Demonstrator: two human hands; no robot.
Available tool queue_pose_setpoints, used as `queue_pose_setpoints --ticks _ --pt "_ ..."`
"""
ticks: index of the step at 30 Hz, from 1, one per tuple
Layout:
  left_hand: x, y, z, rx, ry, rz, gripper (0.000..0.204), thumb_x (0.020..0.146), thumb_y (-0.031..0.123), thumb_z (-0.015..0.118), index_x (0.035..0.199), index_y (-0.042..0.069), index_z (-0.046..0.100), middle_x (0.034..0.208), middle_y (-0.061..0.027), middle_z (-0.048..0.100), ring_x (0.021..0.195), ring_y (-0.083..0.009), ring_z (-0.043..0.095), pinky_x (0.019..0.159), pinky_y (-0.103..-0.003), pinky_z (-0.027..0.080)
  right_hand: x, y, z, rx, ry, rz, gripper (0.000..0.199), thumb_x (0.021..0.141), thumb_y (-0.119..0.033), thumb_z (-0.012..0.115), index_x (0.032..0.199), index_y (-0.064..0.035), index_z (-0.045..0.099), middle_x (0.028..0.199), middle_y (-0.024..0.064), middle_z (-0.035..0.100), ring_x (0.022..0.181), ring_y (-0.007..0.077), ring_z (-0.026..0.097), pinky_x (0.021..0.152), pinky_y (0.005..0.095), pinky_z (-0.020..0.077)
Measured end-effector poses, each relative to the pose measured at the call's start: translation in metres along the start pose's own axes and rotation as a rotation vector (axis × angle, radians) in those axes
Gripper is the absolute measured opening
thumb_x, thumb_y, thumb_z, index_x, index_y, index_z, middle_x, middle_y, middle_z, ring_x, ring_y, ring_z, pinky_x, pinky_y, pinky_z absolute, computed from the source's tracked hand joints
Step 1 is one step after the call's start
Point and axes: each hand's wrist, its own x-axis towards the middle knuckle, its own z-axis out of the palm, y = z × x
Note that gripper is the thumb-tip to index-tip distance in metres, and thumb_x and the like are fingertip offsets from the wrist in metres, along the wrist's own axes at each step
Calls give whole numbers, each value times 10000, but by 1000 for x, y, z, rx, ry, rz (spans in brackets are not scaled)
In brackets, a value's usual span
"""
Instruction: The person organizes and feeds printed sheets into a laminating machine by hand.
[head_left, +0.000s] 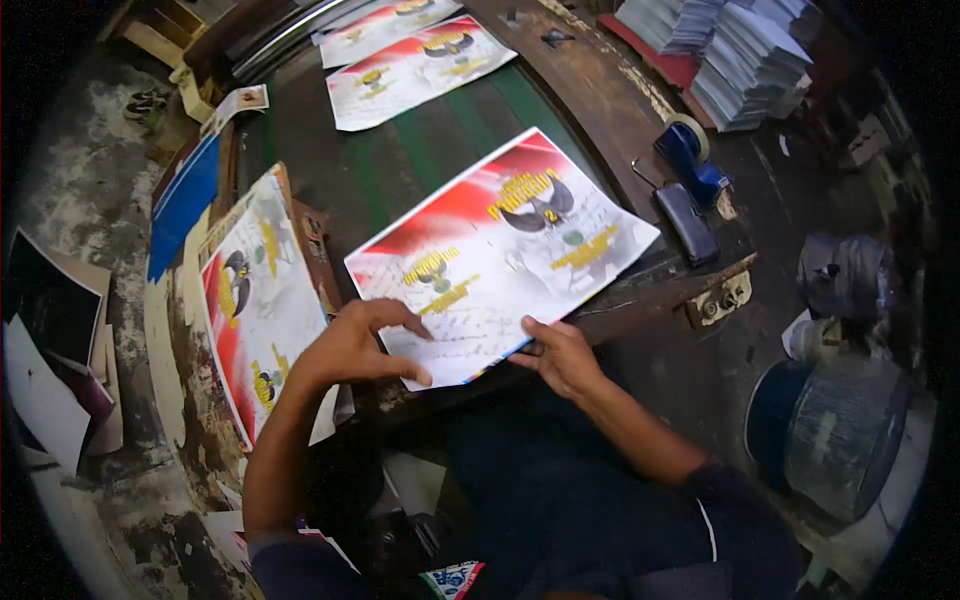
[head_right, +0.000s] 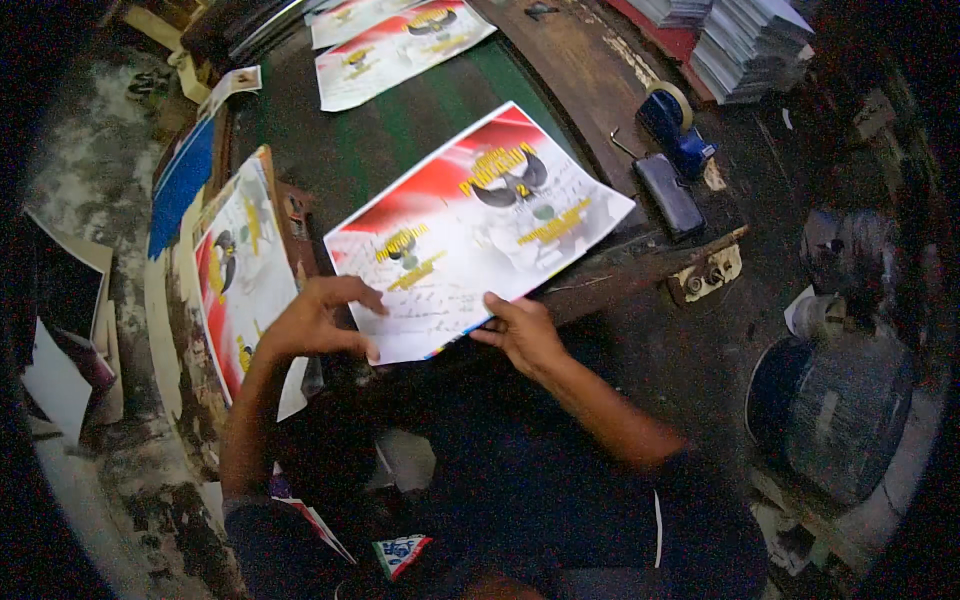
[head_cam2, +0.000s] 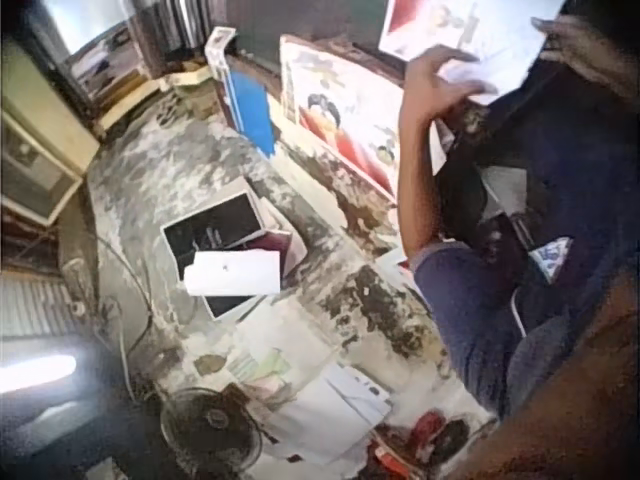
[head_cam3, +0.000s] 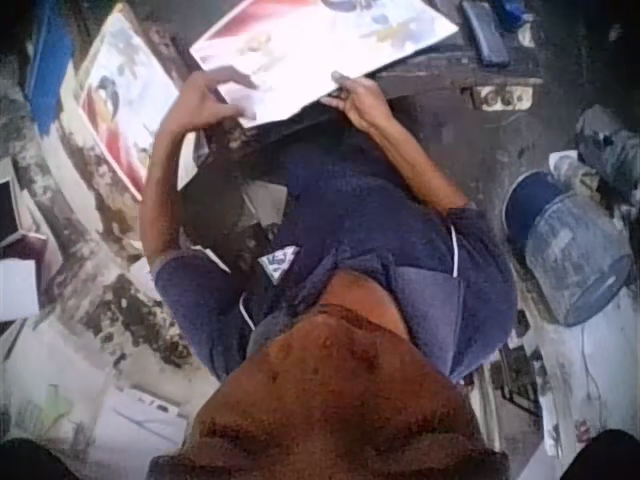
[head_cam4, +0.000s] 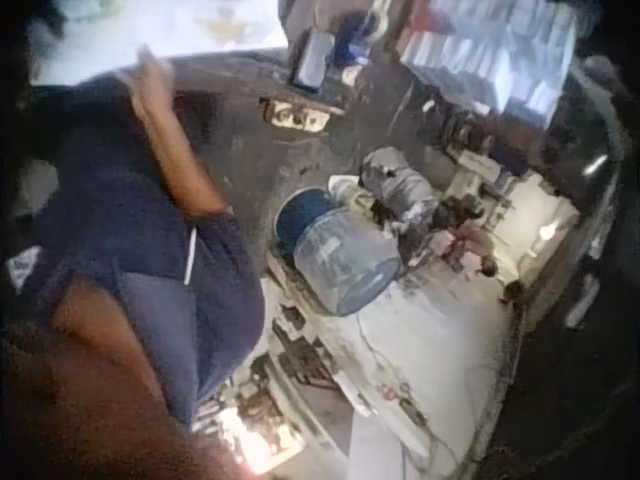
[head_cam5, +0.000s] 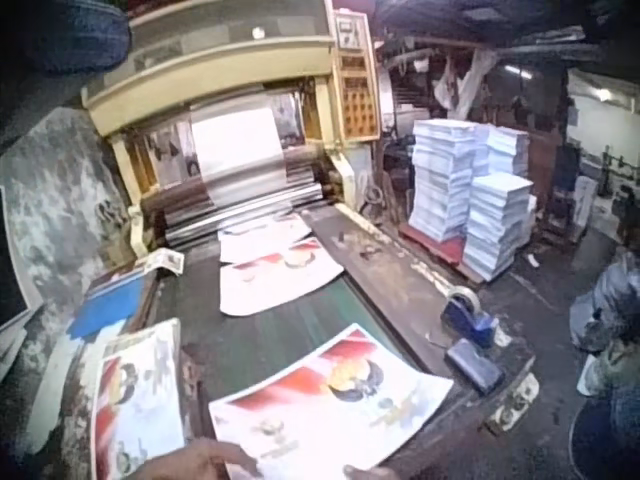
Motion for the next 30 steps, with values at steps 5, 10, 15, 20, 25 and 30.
queue_pose_setpoints --ticks 5,10,15,20,25,30 --pt "65 10 26 365 30 -17 582 630 351 827 1083 46 627 1048 -156 628 976 -328 609 847 -387 483 43 7 17 -49 87 -161 323 910 -277 603 1084 -8 563 973 82 631 849 165 627 741 324 542" --pt "94 -20 15 431 28 15 520 648 330 790 1085 97 632 973 -122 620 926 -313 604 782 -388 490 74 -2 44 -29 93 -213 339 858 -290 683 998 10 606 867 49 642 732 128 616 597 261 536" --pt "111 -29 -16 316 -64 54 515 655 324 815 1068 72 638 1005 -116 637 942 -285 617 810 -367 490 101 -7 43 -100 12 -443 405 817 -299 732 1048 16 625 974 70 650 876 131 593 745 252 483" --pt "120 -37 -44 48 -146 -91 569 682 388 809 1143 106 630 1041 -52 647 1007 -210 602 837 -404 485 119 -27 46 -280 -160 -543 506 747 -350 786 1058 18 631 1029 89 647 934 176 585 870 315 442" --pt "131 -54 -61 -20 -165 -138 511 726 377 785 1133 102 641 1041 -38 644 1023 -200 598 853 -379 484 146 -36 39 -483 -113 -528 494 764 -374 765 1033 19 635 968 83 655 880 167 587 815 307 452" --pt "140 -69 -76 54 -28 -108 251 852 240 617 1014 61 686 909 -124 681 780 -227 646 722 -336 499 158 -39 59 -454 25 -520 384 822 -325 705 949 31 643 870 84 654 781 155 592 697 301 487"
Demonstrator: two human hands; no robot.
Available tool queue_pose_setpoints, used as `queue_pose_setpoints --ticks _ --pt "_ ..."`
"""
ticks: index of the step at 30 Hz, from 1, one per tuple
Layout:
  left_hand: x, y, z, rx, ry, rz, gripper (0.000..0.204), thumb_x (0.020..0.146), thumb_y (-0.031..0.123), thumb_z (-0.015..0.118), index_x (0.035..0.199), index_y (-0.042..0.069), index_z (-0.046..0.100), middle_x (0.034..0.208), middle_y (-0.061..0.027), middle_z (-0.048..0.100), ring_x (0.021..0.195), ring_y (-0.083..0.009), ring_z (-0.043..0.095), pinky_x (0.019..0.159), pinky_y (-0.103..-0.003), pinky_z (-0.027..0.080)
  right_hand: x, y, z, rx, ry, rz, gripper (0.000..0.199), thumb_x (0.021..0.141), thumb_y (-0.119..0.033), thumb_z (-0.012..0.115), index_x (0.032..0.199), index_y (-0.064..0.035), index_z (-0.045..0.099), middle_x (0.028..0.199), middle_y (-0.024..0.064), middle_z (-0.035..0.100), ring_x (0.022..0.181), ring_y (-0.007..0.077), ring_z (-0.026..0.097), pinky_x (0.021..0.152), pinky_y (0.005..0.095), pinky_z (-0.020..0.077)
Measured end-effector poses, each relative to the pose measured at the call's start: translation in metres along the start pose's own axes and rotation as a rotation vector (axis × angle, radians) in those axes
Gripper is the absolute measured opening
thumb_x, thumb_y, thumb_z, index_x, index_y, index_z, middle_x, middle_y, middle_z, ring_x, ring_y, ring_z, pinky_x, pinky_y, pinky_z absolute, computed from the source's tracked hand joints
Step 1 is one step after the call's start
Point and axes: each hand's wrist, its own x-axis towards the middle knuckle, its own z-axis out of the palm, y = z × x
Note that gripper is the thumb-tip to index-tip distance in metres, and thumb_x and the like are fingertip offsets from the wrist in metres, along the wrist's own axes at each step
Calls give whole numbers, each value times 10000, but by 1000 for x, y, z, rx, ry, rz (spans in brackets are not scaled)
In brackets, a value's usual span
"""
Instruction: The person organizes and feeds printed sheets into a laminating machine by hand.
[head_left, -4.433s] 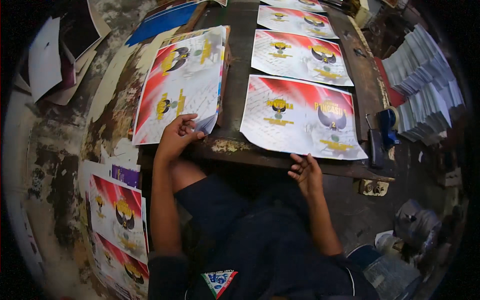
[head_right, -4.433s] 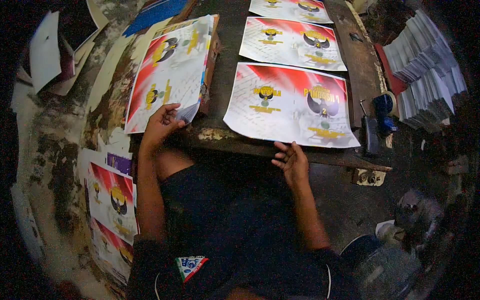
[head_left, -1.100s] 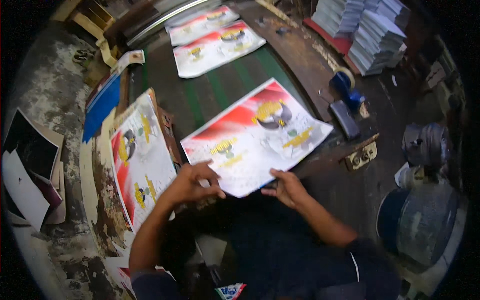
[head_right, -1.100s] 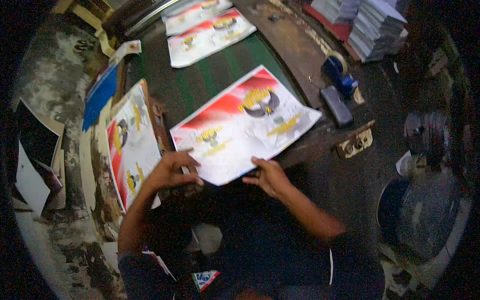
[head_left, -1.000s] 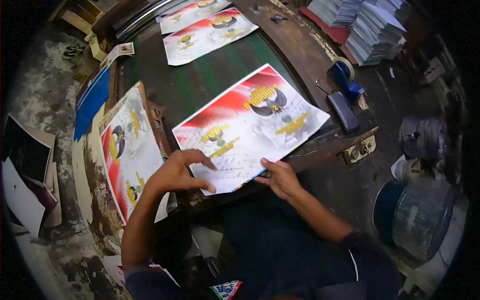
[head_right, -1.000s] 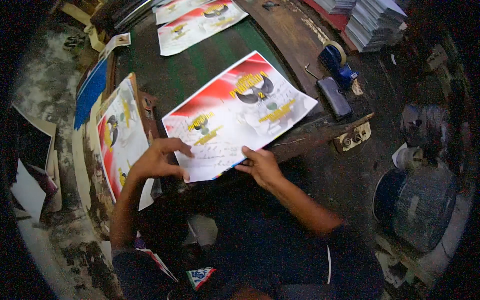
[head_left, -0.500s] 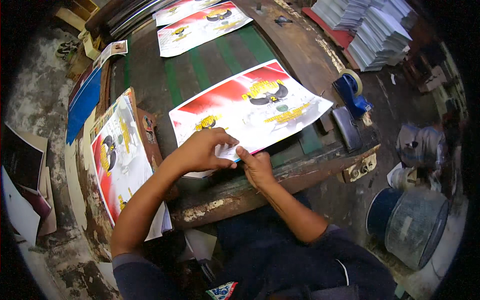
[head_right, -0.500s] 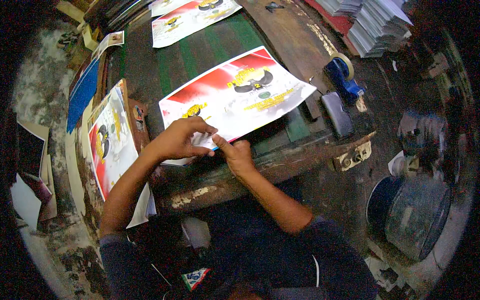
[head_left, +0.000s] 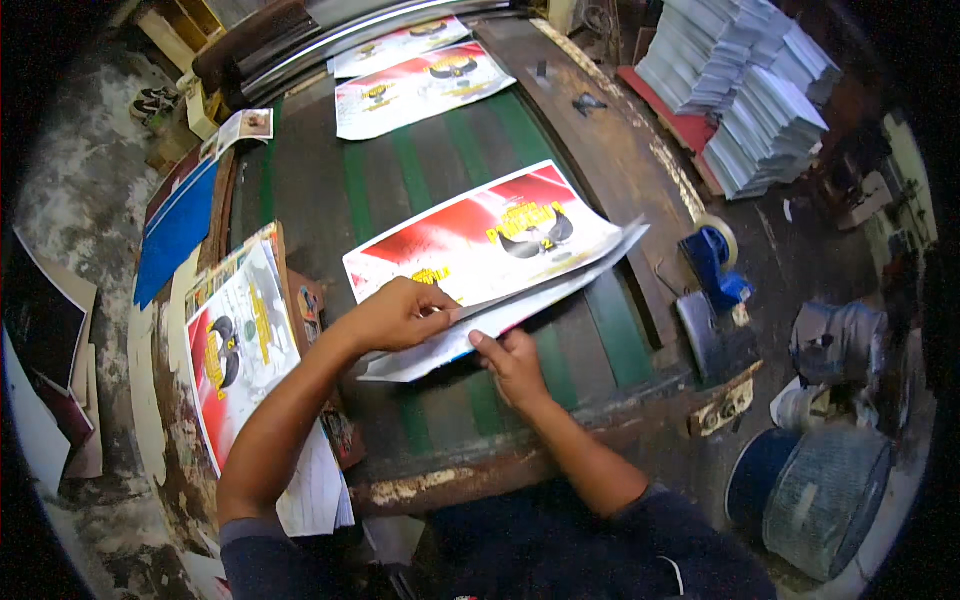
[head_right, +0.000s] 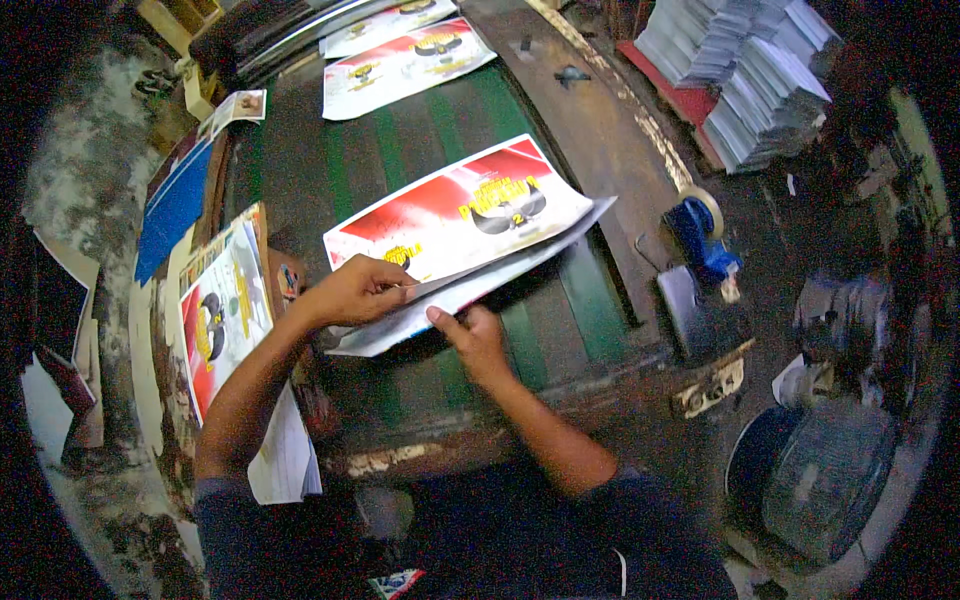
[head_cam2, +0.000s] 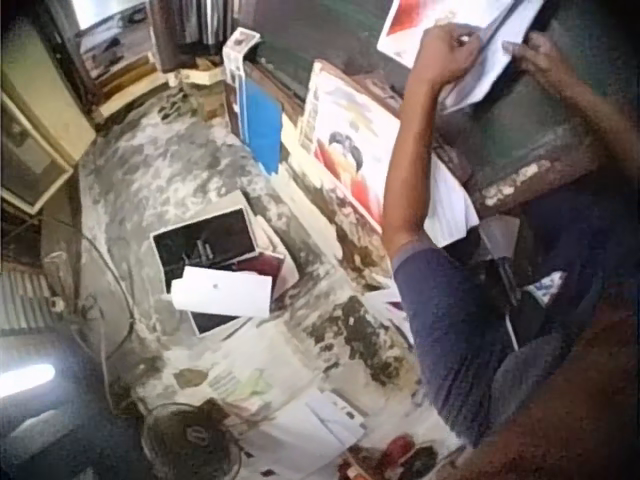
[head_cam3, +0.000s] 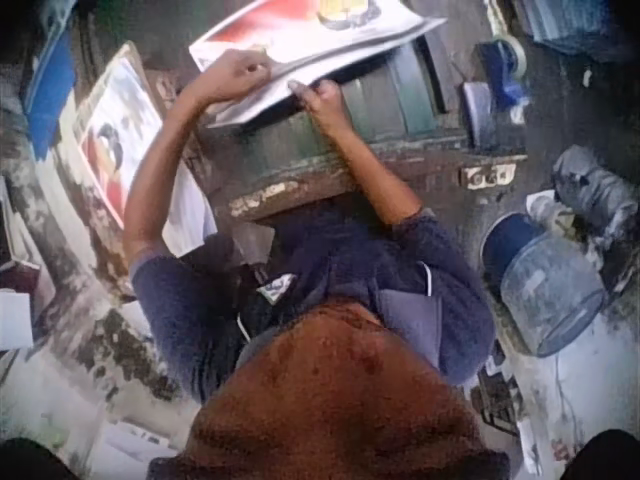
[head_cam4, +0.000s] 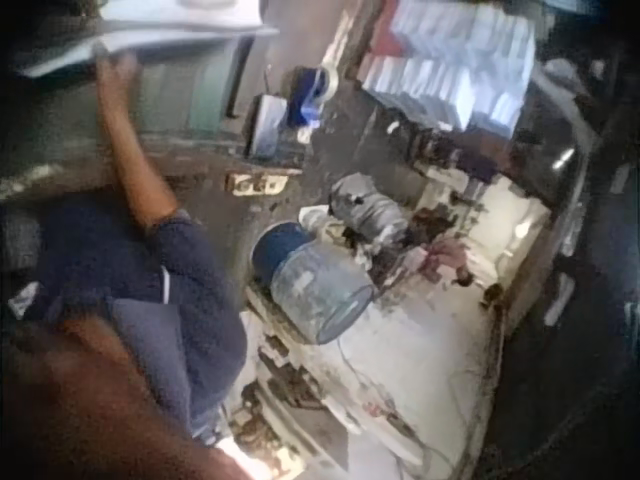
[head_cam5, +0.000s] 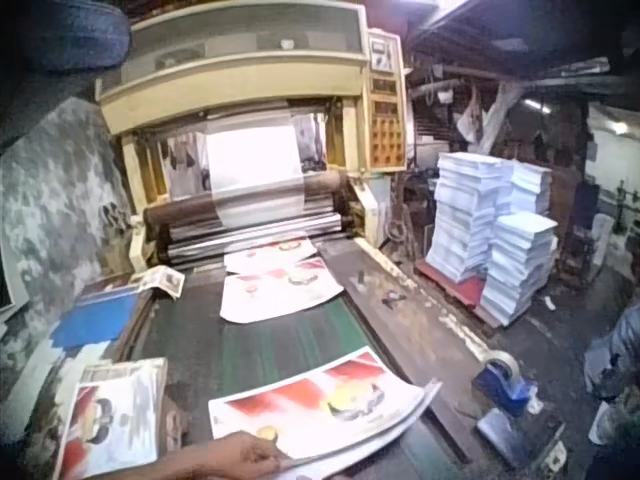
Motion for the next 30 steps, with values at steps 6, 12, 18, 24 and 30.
queue_pose_setpoints --ticks 6,12,18,24,30 --pt "10 6 -24 543 412 185 167 822 190 589 895 76 686 805 -90 661 699 -291 641 622 -399 507 53 -6 23 275 -104 639 322 948 -309 486 1061 -8 503 865 131 603 741 178 594 643 394 567" --pt "35 3 -47 665 555 250 190 806 171 595 956 83 670 824 -83 660 700 -280 642 617 -389 509 165 2 44 328 -133 428 384 944 -379 433 1130 -48 490 971 128 602 765 201 608 621 383 559" --pt "55 -13 -67 746 527 193 209 814 159 611 1006 94 662 908 -97 661 782 -289 644 663 -386 521 238 -13 63 429 -154 238 366 932 -365 468 1174 -91 502 1020 81 603 861 227 611 678 396 553" --pt "63 -34 -58 775 488 223 260 781 134 627 1038 101 640 921 -92 653 748 -299 632 638 -405 511 214 -20 57 495 -158 298 330 936 -272 474 1200 -77 500 1083 80 602 931 240 615 733 456 550" --pt "1 -17 17 864 205 168 409 775 210 633 1170 123 571 1191 -74 590 1109 -261 552 956 -458 403 67 -25 2 367 -556 574 401 899 -384 560 1146 -74 505 913 76 622 736 164 618 642 393 572"
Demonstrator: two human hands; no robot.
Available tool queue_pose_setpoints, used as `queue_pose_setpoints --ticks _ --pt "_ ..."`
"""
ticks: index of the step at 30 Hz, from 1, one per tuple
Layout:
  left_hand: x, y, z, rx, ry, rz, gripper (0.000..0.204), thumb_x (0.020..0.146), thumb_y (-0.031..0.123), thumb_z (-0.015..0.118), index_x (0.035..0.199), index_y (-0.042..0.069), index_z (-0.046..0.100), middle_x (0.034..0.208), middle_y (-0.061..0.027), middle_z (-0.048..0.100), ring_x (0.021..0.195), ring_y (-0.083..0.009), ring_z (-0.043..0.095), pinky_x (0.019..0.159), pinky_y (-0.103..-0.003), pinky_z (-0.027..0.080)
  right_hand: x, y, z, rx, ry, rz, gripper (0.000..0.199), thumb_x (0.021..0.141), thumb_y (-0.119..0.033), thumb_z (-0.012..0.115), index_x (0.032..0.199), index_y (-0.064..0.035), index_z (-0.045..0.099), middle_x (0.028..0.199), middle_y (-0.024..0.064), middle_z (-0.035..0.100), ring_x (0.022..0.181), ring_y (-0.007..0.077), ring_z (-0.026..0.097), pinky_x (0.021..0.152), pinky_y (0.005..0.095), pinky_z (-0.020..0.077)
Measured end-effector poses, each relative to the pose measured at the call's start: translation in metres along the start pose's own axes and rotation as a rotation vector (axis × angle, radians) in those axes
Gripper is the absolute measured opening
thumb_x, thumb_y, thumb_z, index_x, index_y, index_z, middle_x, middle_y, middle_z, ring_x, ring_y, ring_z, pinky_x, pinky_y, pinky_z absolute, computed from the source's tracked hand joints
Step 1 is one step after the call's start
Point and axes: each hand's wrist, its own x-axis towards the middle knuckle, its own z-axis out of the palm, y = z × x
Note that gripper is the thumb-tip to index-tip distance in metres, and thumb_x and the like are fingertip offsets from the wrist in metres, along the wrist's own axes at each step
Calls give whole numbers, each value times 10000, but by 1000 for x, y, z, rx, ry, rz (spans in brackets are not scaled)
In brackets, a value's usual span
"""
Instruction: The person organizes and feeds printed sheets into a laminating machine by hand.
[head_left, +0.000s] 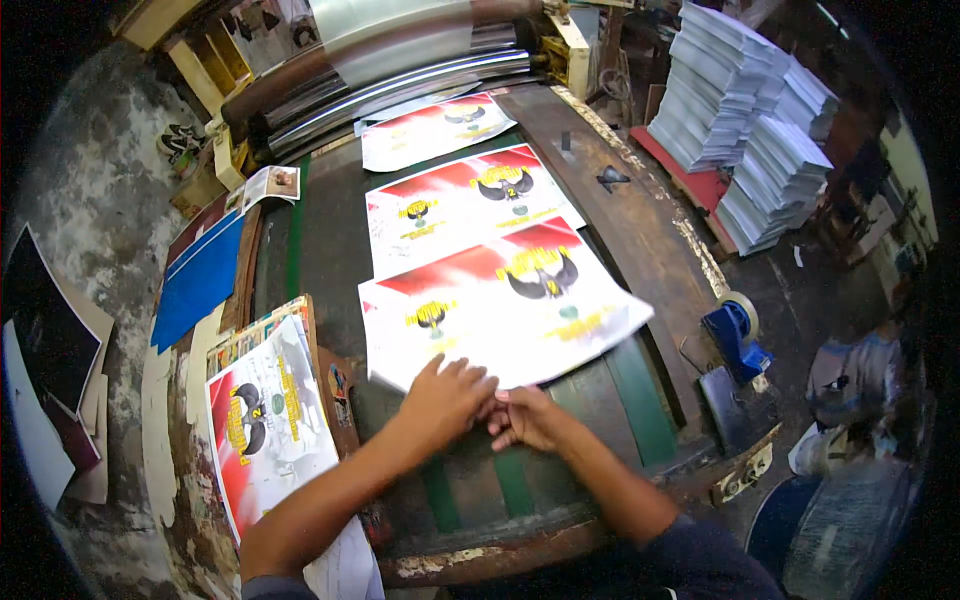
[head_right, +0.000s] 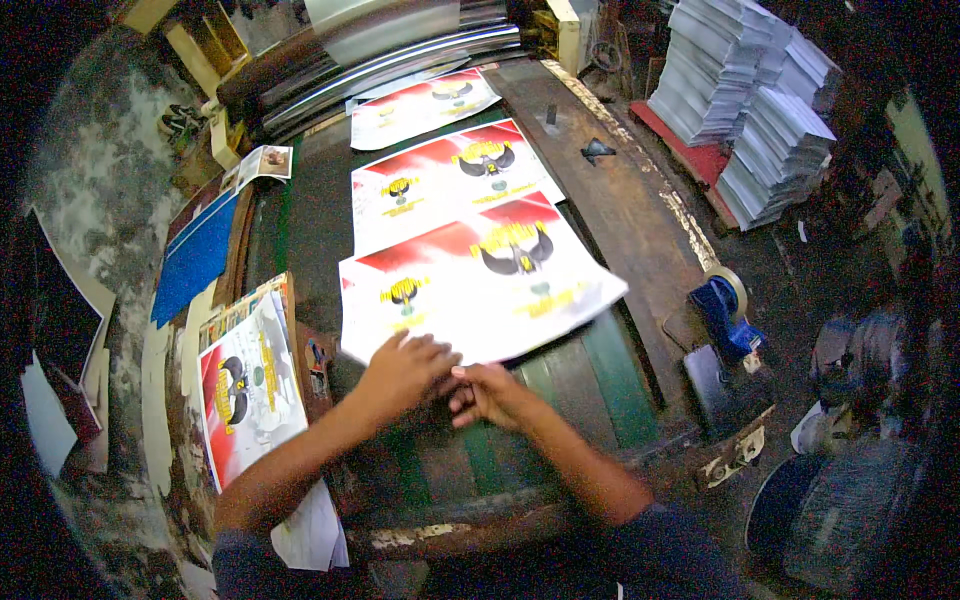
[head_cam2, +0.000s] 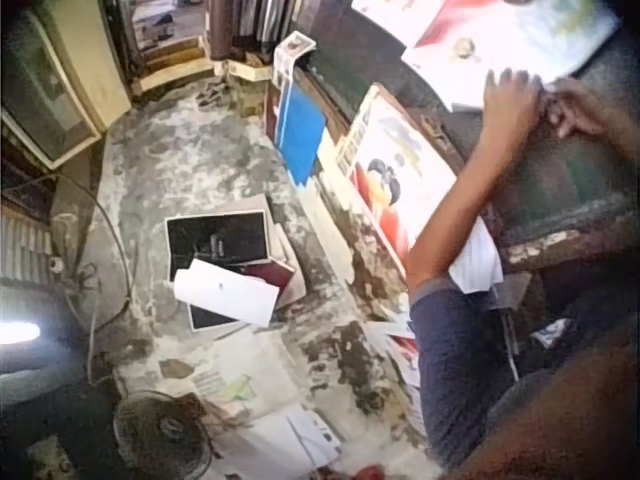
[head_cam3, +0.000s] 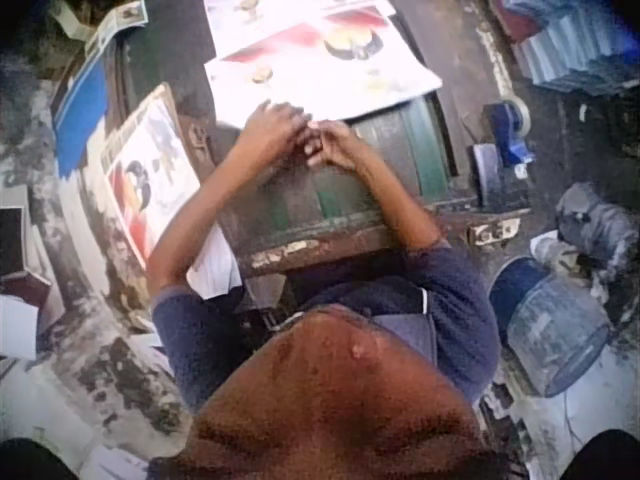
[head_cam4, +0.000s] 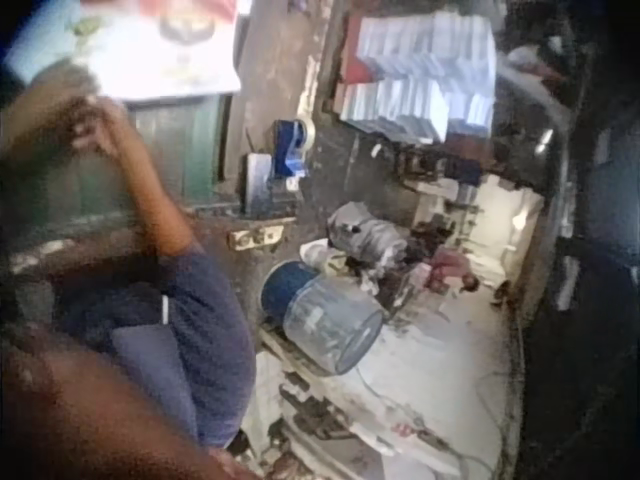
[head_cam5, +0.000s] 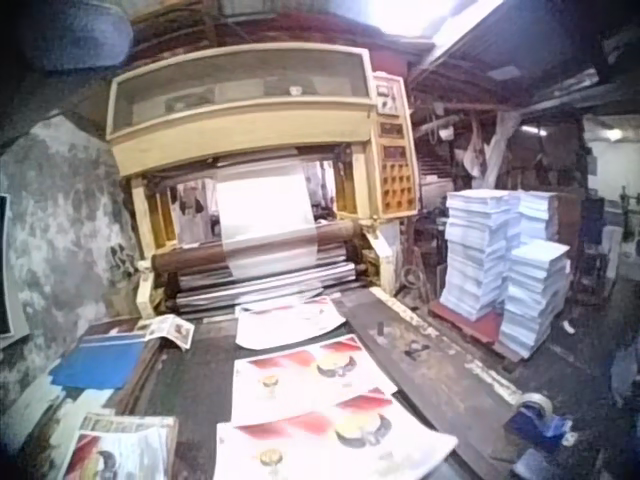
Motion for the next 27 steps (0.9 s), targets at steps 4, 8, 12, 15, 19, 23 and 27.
queue_pose_setpoints --ticks 4,8,12,15,19,23,27 --pt "-64 56 -43 -90 14 -59 472 831 257 625 1272 128 517 1317 -117 502 1272 -298 423 1049 -503 318 -22 36 20 111 249 97 344 931 -384 520 1075 -71 518 774 81 617 568 132 564 608 384 570" --pt "-126 72 -90 -204 114 -363 502 843 280 618 1285 76 499 1333 -160 479 1281 -358 398 1059 -508 291 -8 34 0 146 382 44 329 948 -352 493 1090 -55 500 771 90 603 560 138 547 620 403 573" --pt "-225 104 -83 -167 277 -715 574 875 398 548 1248 -34 492 1330 -214 475 1302 -414 355 1079 -525 238 17 10 -4 160 372 -13 369 965 -355 445 1129 -26 463 814 127 601 577 142 537 639 413 579" --pt "-271 151 -59 -204 133 -733 700 871 544 523 1345 33 455 1366 -225 446 1275 -365 416 1056 -472 287 40 -8 -10 172 341 -30 424 971 -387 407 1140 -2 456 828 139 613 577 150 548 637 425 578" --pt "-281 187 -46 -292 332 -696 720 904 563 427 1382 25 399 1453 -203 334 1401 -360 181 1137 -486 62 72 -26 -23 175 359 -68 446 969 -397 398 1148 10 439 835 162 614 582 165 555 674 447 568" --pt "-300 183 -37 -552 422 -792 567 981 440 336 1331 14 465 1410 -191 408 1371 -322 283 1135 -461 111 104 -40 -30 187 358 -121 455 970 -401 381 1156 13 417 855 176 609 599 188 562 694 460 564" --pt "-322 183 -26 -701 466 -1054 460 983 307 372 1232 -44 533 1276 -210 532 1242 -318 446 1074 -402 274 131 -51 -35 202 370 -175 473 967 -415 374 1159 16 419 889 193 602 614 196 567 709 470 562"
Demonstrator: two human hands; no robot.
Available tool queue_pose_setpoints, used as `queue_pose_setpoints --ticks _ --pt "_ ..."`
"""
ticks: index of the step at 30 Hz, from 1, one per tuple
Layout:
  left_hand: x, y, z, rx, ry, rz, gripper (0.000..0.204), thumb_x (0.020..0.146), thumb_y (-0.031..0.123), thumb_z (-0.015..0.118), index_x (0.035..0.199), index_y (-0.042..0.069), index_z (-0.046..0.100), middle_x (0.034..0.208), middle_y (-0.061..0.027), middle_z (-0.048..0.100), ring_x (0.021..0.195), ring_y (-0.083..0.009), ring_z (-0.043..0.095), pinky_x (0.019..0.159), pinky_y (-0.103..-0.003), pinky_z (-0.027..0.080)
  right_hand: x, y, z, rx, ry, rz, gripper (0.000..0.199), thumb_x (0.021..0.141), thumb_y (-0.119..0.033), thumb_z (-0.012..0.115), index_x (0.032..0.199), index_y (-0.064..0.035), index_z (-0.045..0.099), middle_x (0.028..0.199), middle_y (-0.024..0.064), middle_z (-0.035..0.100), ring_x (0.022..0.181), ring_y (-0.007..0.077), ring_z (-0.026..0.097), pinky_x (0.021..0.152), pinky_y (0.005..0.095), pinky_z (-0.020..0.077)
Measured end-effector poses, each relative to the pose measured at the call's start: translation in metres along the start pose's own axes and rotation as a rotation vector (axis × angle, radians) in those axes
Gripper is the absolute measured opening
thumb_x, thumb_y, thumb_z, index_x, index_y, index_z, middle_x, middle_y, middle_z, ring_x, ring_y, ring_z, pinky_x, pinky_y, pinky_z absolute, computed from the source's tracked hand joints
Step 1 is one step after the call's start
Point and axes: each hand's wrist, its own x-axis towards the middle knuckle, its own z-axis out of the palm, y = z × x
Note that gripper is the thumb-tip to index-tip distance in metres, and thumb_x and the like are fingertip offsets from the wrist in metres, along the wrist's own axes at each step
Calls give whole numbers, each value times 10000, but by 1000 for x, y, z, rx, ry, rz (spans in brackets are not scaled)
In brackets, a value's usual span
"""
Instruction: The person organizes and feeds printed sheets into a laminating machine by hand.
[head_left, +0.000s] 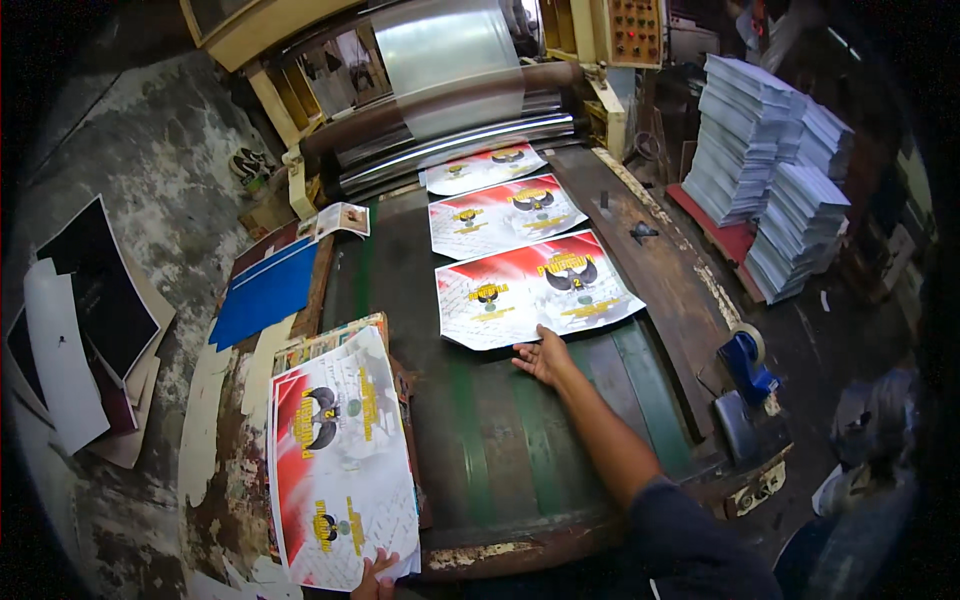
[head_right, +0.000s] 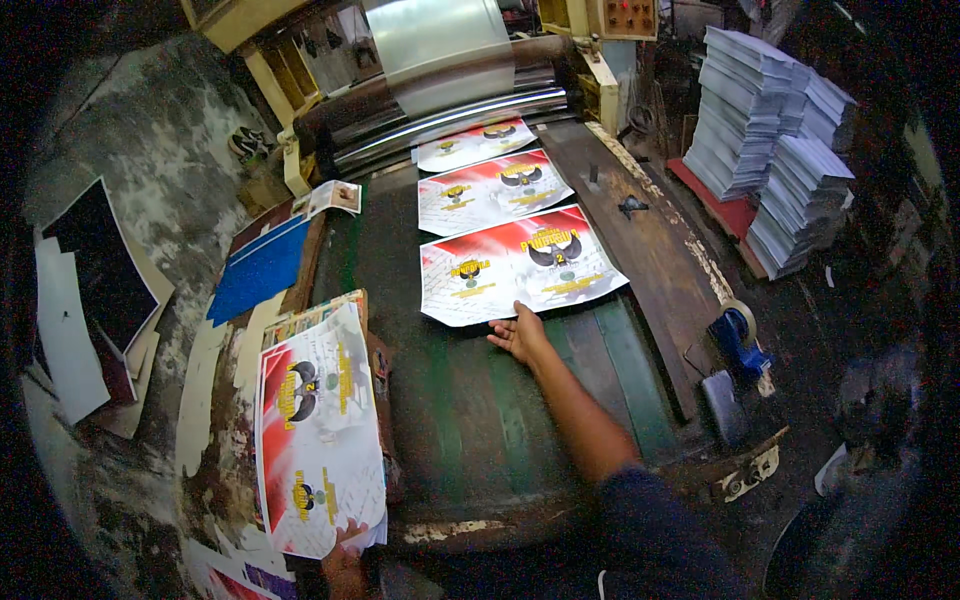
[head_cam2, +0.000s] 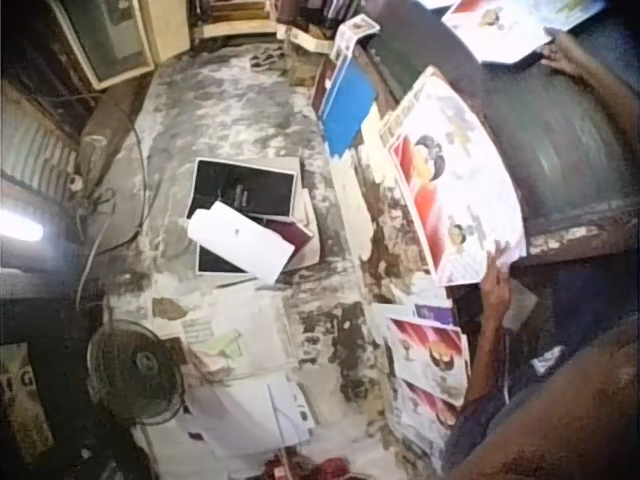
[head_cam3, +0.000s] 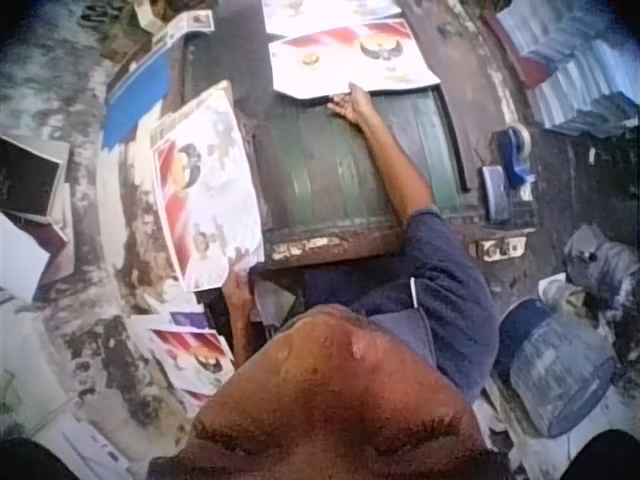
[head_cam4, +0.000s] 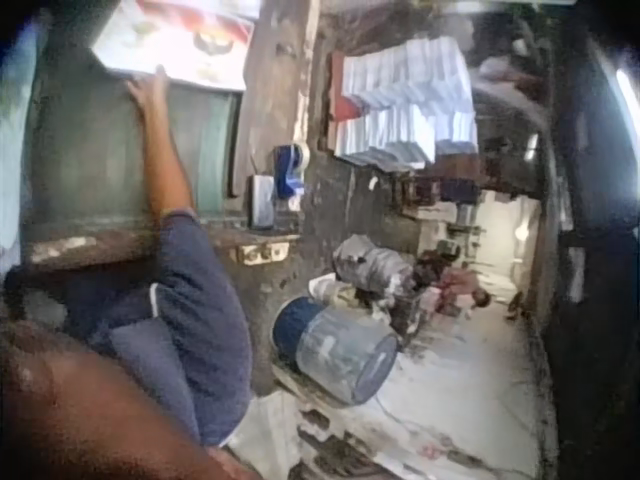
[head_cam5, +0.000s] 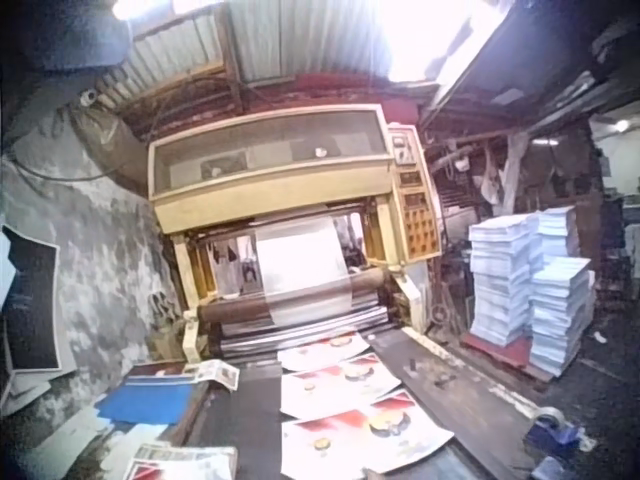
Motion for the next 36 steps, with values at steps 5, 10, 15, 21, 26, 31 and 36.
queue_pose_setpoints --ticks 5,10,15,21,26,31,36 --pt "-2 -14 4 -2 691 -202 387 964 222 391 1056 -113 561 986 -275 615 910 -330 582 827 -397 436 8 -14 11 -9 66 -64 445 956 -412 393 1136 -7 440 906 161 594 677 208 570 752 479 547" --pt "1 33 18 6 408 -125 420 946 318 448 1116 -38 590 1140 -224 607 1158 -415 485 1032 -481 291 -54 18 34 -170 -53 -58 530 937 -442 435 1276 -43 350 1076 191 555 742 254 576 735 500 550" --pt "32 65 34 117 32 368 364 900 430 520 892 94 658 1038 -78 678 1233 -312 486 1087 -599 151 -205 52 23 -749 -681 414 461 904 -382 564 1117 23 506 916 146 637 623 203 640 551 303 576" --pt "33 66 11 467 -43 297 911 717 629 641 1333 4 397 1422 -230 342 1361 -432 227 1092 -609 89 -231 79 -14 -458 -130 252 386 902 -355 587 1080 -19 520 736 61 585 505 116 511 535 327 542" --pt "19 37 15 508 -188 184 883 813 578 567 1417 -4 289 1508 -201 206 1403 -409 124 1117 -546 81 -216 82 -26 -342 42 253 314 926 -355 554 1116 -115 485 736 61 566 474 83 428 622 386 542" --pt "18 11 11 233 -135 187 543 961 407 402 1322 5 453 1445 -153 365 1394 -377 197 1122 -525 86 -178 81 -27 -207 66 191 338 943 -393 508 1128 -114 461 792 88 588 470 97 422 638 393 537" --pt "18 7 12 -19 28 82 461 995 335 359 1217 -19 552 1329 -169 507 1337 -355 336 1129 -486 126 -137 66 -26 -161 34 157 389 956 -446 447 1110 -89 458 794 94 586 456 105 425 646 384 538"
